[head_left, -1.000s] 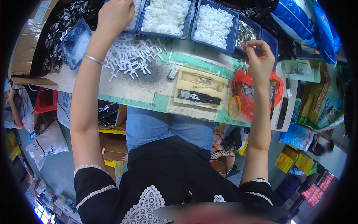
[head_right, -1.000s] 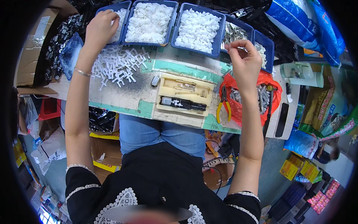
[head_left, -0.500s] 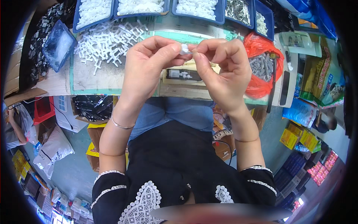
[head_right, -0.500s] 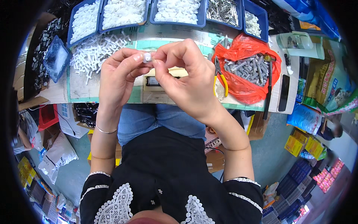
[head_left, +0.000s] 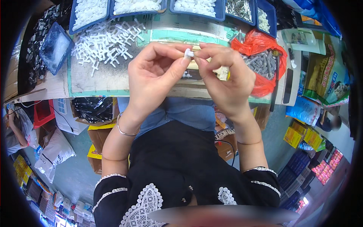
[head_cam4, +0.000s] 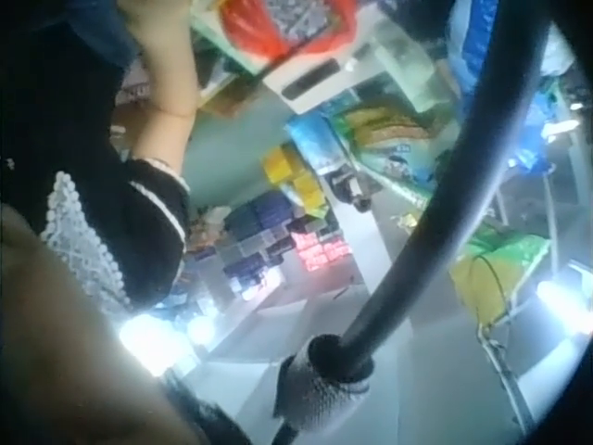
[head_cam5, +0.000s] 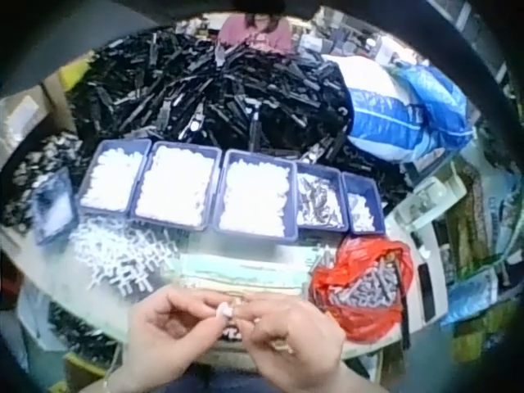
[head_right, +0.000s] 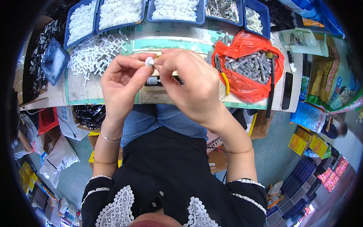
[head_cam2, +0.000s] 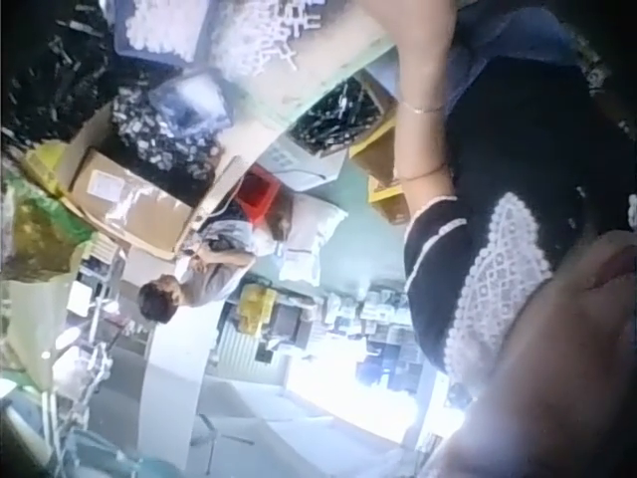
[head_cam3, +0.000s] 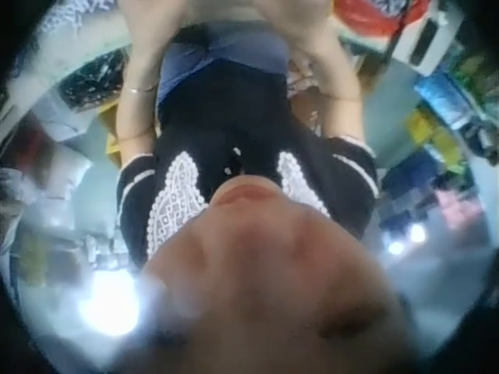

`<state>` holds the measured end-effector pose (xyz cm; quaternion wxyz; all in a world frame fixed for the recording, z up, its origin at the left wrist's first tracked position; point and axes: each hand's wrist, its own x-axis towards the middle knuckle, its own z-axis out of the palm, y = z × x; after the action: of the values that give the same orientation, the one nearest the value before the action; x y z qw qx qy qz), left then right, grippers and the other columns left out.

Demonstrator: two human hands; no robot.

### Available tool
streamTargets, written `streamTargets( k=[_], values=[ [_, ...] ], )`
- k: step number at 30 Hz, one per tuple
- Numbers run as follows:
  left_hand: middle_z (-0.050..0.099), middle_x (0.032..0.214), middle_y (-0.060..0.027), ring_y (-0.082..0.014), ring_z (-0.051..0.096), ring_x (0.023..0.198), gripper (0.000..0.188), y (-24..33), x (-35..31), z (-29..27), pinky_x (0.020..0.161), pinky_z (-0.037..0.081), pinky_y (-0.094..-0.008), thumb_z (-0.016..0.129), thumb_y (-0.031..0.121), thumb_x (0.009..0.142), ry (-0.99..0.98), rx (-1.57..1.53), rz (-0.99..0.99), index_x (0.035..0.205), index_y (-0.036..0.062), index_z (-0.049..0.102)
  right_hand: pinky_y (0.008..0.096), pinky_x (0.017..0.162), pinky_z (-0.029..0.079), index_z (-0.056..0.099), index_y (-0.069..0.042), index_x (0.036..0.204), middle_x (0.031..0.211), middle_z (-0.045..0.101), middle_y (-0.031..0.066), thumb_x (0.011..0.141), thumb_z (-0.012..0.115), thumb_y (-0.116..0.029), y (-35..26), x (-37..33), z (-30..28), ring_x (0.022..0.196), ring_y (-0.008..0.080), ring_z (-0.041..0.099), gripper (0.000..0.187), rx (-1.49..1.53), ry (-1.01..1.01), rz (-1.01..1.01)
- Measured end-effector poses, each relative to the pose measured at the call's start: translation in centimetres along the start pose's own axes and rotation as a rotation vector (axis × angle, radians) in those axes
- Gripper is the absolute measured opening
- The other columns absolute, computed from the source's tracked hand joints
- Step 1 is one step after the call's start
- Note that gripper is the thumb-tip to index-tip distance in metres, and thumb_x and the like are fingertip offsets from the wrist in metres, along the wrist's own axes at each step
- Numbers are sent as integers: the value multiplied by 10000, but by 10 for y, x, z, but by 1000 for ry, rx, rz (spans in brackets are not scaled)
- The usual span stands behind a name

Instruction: The person assembles small plastic and metal components into a plastic housing unit by hand using a jig, prying tool, and wire cutters.

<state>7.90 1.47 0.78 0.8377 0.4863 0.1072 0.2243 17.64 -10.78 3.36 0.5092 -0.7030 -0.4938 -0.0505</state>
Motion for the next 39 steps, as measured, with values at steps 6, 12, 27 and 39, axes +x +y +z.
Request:
streamTargets(
  k=[6,12,27,39],
  values=[
    [620,1012,-158,-188,644,907,346,-16,-11,-6,783,549,-286,668,-82,763,-36,405,348,1035,-5,467,301,721,505,617,-21,838,834,650,87,708,708,6,-7,-12,-7,815,223,647,162,288,12,476],
    [648,904,-126,-195,666,775,346,-28,-18,-4,636,553,-259,709,-69,719,-27,688,561,1005,-6,525,322,708,432,617,-39,755,780,616,57,715,707,-87,-13,-21,-8,797,224,559,109,-50,-141,310],
    [577,826,-55,-205,567,687,289,-25,-32,-20,564,465,-312,726,29,658,-186,1234,575,932,46,637,360,753,328,573,-94,809,755,530,28,744,664,-97,26,-55,-9,752,218,505,113,-378,-365,97],
    [454,686,5,-145,477,597,285,-36,-38,-21,501,387,-274,690,179,707,-274,1509,576,976,91,663,378,824,324,589,-89,769,751,534,26,760,658,-126,25,-39,-13,786,200,528,78,-434,-508,83]
  ],
)
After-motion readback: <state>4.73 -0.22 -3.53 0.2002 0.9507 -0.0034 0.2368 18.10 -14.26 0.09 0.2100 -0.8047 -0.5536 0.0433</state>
